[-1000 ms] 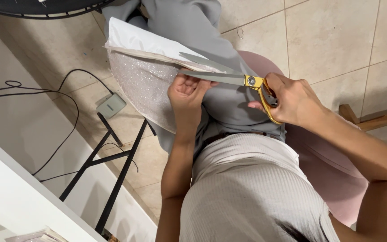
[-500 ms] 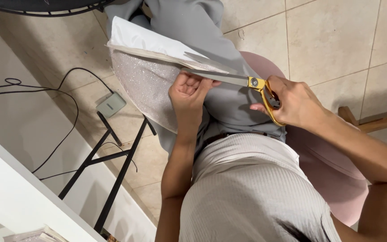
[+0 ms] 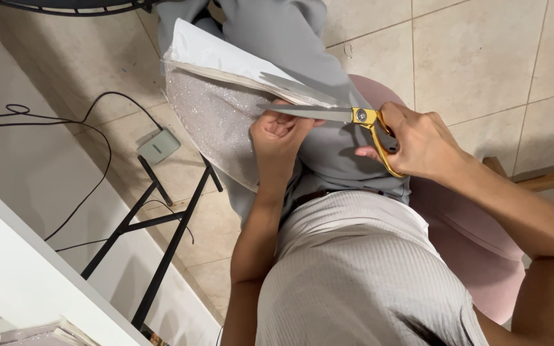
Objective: The person sits on a chair and uses gold-handled scissors to cut a white, glittery fabric resting on their lap. They trim the edges of the fabric, occasionally lifting it to adjust the position, and place cut pieces into a black wire basket nearby.
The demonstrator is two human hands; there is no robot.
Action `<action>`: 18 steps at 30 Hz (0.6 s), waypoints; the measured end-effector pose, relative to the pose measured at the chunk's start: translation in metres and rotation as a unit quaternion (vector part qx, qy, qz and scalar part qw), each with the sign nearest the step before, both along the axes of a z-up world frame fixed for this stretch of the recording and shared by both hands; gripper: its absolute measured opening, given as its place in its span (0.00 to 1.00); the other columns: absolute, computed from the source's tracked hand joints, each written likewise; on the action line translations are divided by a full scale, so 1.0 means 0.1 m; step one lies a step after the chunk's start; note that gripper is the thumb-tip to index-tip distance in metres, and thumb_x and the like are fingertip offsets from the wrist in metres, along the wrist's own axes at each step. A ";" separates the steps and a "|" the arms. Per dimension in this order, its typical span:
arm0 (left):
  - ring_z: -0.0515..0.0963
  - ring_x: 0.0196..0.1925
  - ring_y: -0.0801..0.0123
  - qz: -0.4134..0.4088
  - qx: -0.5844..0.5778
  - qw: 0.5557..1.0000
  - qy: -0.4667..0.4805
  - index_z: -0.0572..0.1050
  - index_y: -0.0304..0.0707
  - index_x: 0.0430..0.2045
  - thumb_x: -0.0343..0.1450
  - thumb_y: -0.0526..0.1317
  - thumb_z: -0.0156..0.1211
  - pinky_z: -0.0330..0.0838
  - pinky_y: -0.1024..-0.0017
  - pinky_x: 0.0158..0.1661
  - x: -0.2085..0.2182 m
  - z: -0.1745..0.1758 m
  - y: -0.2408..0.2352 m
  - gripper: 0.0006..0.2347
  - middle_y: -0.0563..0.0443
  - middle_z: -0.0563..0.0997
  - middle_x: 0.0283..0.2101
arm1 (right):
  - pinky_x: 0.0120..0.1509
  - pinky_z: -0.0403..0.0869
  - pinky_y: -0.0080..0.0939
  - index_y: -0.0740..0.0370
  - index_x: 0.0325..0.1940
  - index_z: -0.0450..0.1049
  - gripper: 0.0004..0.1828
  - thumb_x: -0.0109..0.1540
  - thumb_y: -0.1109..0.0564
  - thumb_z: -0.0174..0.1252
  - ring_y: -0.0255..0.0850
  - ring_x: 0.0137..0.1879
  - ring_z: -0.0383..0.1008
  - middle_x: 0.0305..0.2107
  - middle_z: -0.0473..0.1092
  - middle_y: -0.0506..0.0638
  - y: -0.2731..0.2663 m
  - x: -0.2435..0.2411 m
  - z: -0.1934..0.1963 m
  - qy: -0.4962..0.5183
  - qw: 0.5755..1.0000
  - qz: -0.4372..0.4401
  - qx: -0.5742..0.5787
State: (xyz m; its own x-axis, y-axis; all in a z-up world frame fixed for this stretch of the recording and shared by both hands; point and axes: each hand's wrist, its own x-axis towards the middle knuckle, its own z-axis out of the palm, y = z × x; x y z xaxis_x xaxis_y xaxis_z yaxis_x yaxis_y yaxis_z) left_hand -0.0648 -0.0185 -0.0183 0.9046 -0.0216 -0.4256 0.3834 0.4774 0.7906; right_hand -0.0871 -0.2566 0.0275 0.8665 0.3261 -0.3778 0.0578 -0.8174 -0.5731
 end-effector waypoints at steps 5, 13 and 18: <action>0.87 0.38 0.51 -0.005 -0.002 1.000 0.017 0.74 0.16 0.39 0.68 0.22 0.65 0.87 0.53 0.42 -0.02 0.01 0.01 0.09 0.28 0.84 0.37 | 0.29 0.73 0.47 0.64 0.34 0.69 0.27 0.59 0.38 0.69 0.50 0.21 0.72 0.19 0.65 0.54 -0.09 -0.11 -0.11 0.023 1.000 -0.004 0.003; 0.86 0.39 0.47 -0.018 0.015 1.000 0.017 0.74 0.12 0.43 0.66 0.21 0.65 0.88 0.53 0.41 -0.16 -0.23 0.00 0.12 0.24 0.83 0.38 | 0.28 0.73 0.45 0.63 0.35 0.69 0.27 0.59 0.37 0.68 0.47 0.20 0.72 0.19 0.66 0.53 -0.03 -0.01 -0.02 0.044 0.999 0.002 0.002; 0.86 0.42 0.49 -0.045 0.026 0.999 0.000 0.73 0.13 0.47 0.69 0.22 0.65 0.87 0.53 0.43 -0.13 -0.20 0.04 0.14 0.25 0.83 0.42 | 0.28 0.74 0.48 0.65 0.37 0.70 0.28 0.59 0.38 0.69 0.51 0.23 0.74 0.20 0.67 0.55 -0.03 -0.02 -0.06 0.054 0.999 0.000 0.000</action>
State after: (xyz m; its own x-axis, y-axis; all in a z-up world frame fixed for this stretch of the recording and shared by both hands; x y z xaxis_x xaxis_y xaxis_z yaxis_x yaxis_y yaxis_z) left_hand -0.0776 -0.0142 -0.0387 0.9005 -0.0799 -0.4275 0.4219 0.3991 0.8141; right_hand -0.0886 -0.2593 0.0219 0.8206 0.3271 -0.4687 -0.0035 -0.8171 -0.5765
